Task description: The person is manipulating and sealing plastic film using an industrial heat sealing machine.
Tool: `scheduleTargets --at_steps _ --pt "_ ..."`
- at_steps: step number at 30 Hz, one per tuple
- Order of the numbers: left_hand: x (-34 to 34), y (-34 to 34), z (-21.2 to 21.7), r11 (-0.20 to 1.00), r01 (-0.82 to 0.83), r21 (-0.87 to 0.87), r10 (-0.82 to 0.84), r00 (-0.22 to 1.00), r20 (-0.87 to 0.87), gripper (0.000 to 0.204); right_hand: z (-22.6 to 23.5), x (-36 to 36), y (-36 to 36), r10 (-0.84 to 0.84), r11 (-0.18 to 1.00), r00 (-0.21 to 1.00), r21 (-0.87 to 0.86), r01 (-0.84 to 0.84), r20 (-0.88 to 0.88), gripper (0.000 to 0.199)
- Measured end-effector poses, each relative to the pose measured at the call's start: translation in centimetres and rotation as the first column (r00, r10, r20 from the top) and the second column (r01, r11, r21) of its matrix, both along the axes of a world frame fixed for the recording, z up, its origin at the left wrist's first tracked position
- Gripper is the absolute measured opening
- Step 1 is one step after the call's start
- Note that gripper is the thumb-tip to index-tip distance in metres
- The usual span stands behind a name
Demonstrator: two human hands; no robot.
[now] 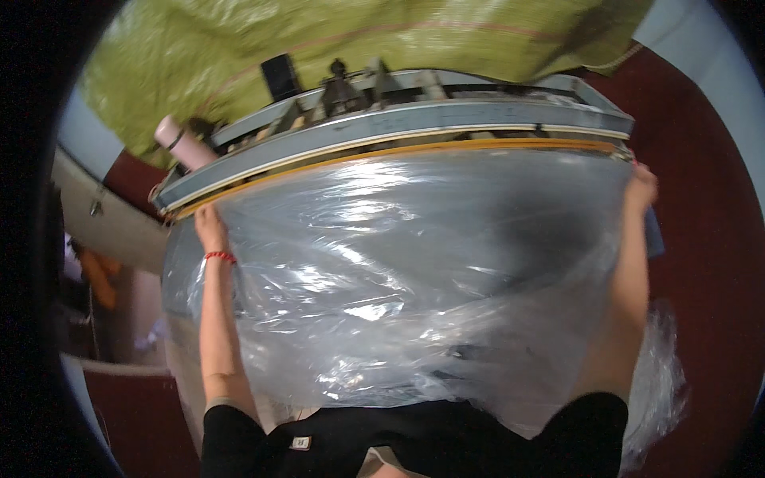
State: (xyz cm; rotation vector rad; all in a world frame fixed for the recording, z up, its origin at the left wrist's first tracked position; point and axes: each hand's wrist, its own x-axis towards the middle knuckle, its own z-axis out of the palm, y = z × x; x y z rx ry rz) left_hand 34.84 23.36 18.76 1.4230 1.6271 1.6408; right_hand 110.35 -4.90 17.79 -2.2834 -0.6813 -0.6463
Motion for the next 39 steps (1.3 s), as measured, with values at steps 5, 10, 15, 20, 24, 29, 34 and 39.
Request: scheduleTargets --at_steps 5,10,15,20,24,29,34,39 --pt "-7.9 5.9 -5.1 0.992 0.017 0.122 -0.023 0.999 0.041 0.013 -3.9 -1.9 8.7 0.237 0.878 0.969 0.442 -0.184 -0.067 0.027" --pt "-6.8 7.9 -5.2 0.994 0.063 0.087 -0.073 0.991 0.116 0.017 -5.1 -0.5 10.7 0.376 0.728 0.919 0.651 -0.214 -0.119 0.02" --pt "-7.5 8.2 -5.5 0.989 0.048 0.138 -0.06 0.995 0.084 0.02 -5.2 0.5 10.5 0.256 0.724 0.958 0.683 -0.1 -0.132 0.018" --pt "-6.7 6.1 -3.5 0.989 0.142 0.038 -0.147 0.924 0.352 0.016 0.0 -5.3 10.1 0.254 0.703 0.866 0.697 0.142 -0.432 0.012" --pt "-5.7 5.9 -2.9 0.986 0.152 0.074 -0.169 0.886 0.431 0.014 -0.2 -4.9 9.6 0.269 0.71 0.882 0.698 0.09 -0.387 0.015" --pt "-6.9 5.9 -3.1 0.98 0.181 0.079 -0.197 0.931 0.306 0.008 -2.3 -0.2 9.1 0.087 0.803 0.94 0.581 0.13 -0.33 0.02" --pt "-4.1 -3.4 4.2 0.895 0.429 0.121 -0.443 0.888 0.127 0.004 5.1 -15.1 11.3 0.25 0.734 0.932 0.575 -0.36 0.263 0.018" --pt "-8.3 -9.4 7.8 0.93 0.263 0.257 -0.311 0.936 0.166 0.006 8.1 -31.5 14.4 0.795 0.405 0.428 0.149 -0.902 0.43 0.02"
